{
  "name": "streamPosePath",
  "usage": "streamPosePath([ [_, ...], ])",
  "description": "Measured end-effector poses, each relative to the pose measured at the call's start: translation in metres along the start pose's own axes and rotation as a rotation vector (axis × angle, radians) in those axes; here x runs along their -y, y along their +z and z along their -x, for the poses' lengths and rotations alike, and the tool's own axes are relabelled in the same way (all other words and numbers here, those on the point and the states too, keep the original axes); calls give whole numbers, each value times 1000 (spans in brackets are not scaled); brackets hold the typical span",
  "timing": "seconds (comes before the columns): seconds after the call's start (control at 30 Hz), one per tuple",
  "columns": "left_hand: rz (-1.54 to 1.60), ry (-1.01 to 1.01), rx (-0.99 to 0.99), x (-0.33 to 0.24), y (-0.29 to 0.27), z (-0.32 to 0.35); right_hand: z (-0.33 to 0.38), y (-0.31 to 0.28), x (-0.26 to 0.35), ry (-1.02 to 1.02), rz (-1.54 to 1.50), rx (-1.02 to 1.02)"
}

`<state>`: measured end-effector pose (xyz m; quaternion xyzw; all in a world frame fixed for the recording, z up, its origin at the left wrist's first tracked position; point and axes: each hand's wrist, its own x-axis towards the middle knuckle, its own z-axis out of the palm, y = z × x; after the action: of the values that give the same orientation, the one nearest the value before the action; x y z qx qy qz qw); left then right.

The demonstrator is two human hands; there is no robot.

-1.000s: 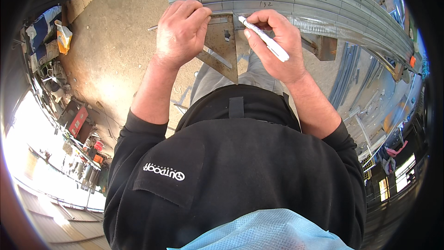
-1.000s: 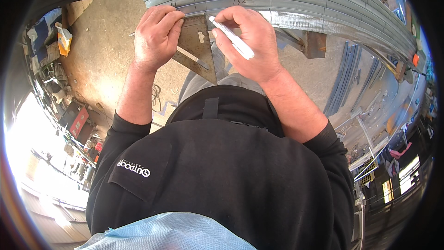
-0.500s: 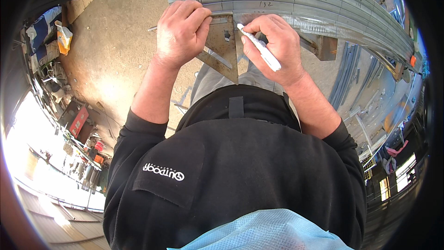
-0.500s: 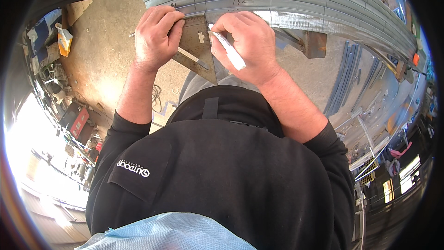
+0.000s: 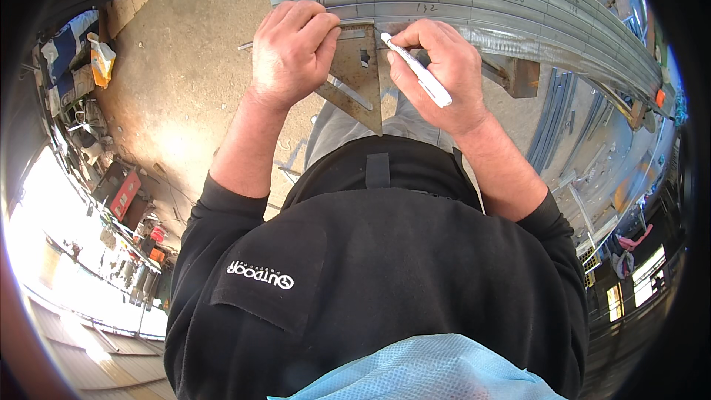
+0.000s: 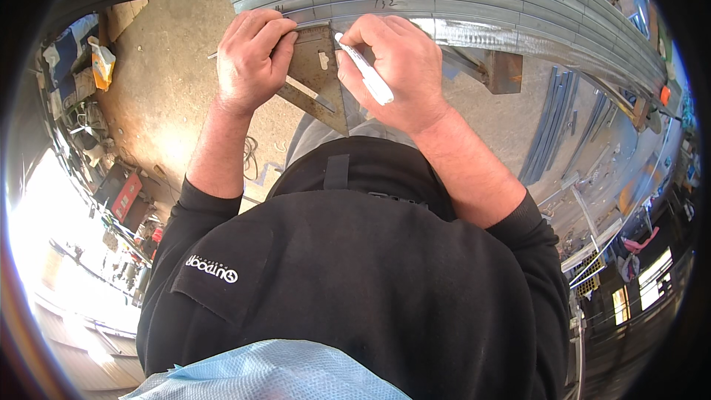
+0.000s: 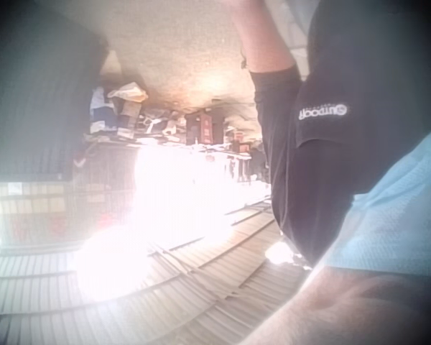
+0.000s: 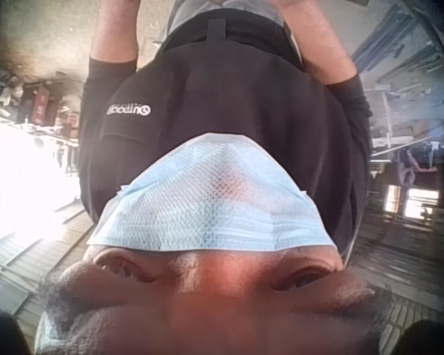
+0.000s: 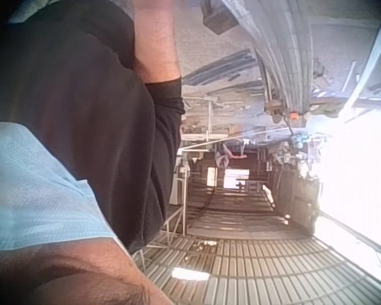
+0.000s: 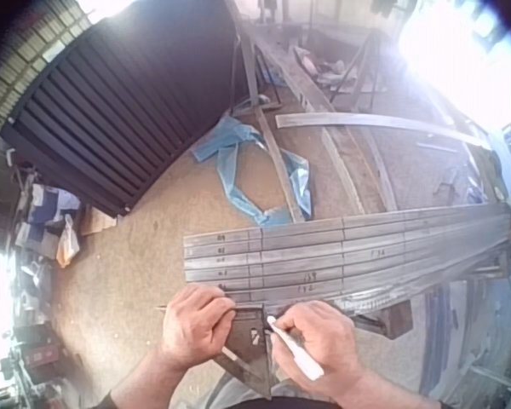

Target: The person walks through a workshop, then uses a speed square and a white marker to mark measurements on stacked metal sheets. They repeatedly position the square, draw lines, and write numbers on the sheets.

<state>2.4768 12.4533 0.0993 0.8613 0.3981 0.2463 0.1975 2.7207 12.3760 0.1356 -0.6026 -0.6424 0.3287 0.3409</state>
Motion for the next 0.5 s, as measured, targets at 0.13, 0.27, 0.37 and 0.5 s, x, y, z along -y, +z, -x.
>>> streamPosePath([
  [0.13,5,1,-2,0,0,0,1,-7,3,28,-23,79],
  [0.27,8,-5,5,-1,-1,0,4,-10,0,46,-55,129],
  [0.37,6,-4,4,0,0,0,4,-7,-2,119,-162,60],
  [0.5,6,4,-1,0,0,0,2,0,-3,90,-163,-11],
])
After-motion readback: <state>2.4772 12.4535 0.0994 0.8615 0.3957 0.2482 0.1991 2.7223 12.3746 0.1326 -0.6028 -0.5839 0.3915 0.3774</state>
